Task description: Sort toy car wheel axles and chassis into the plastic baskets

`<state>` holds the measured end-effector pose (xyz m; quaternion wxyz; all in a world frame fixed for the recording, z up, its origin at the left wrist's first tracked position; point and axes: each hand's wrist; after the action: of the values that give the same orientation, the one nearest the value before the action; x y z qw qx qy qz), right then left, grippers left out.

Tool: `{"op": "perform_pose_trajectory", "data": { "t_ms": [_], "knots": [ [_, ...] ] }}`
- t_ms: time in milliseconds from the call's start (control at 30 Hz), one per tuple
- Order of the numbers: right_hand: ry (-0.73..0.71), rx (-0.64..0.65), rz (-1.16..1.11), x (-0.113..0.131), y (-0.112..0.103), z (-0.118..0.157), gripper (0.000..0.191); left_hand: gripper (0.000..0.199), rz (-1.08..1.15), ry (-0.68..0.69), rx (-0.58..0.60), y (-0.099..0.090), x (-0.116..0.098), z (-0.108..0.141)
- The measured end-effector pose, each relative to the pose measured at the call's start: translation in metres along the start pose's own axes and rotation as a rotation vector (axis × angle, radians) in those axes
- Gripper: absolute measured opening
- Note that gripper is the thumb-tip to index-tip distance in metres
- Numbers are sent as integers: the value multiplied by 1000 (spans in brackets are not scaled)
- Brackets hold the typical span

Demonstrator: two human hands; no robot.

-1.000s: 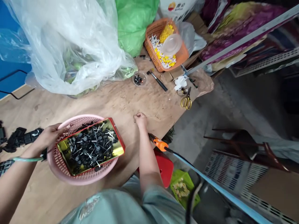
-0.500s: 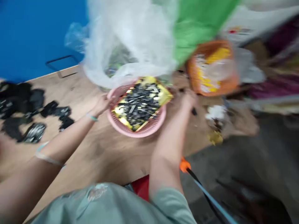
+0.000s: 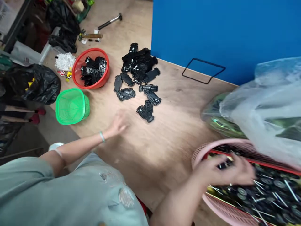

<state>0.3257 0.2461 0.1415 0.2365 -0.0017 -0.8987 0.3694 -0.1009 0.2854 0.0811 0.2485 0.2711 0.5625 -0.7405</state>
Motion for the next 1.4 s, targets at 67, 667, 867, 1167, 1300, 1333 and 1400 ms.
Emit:
{"op": "perform_pose_trajectory", "data": {
  "t_ms": [67, 667, 867, 1167, 1300, 1333, 1400],
  "knots": [
    [-171, 50, -35, 32, 37, 29, 33, 89, -190, -306, -290, -64, 70, 9],
    [100, 995, 17, 168, 184, 83, 65, 69, 193, 26, 588, -12, 25, 57],
    [147, 940, 48, 168, 192, 79, 57, 37, 206, 180, 154, -63, 5, -84],
    [233, 1130, -109, 183, 212, 62, 33, 92, -376, -297, 250, -48, 14, -223],
    [-82, 979, -117, 171, 235, 28, 34, 73, -346, -293, 253, -40, 25, -226],
    [-74, 970, -97, 166, 242, 18, 36, 66, -297, -295, 271, -40, 28, -228],
    [-9, 988, -35, 159, 255, 2, 42, 57, -145, -322, 278, -46, 29, -231]
  ]
}}
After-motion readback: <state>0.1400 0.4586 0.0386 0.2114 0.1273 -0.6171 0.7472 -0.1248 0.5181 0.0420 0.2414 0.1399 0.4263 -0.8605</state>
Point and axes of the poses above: each hand's wrist, its own z-axis away from the middle knuckle, its own y-axis out of the palm, x = y × z, and after that the axes turned 13 degrees about -y, right-handed
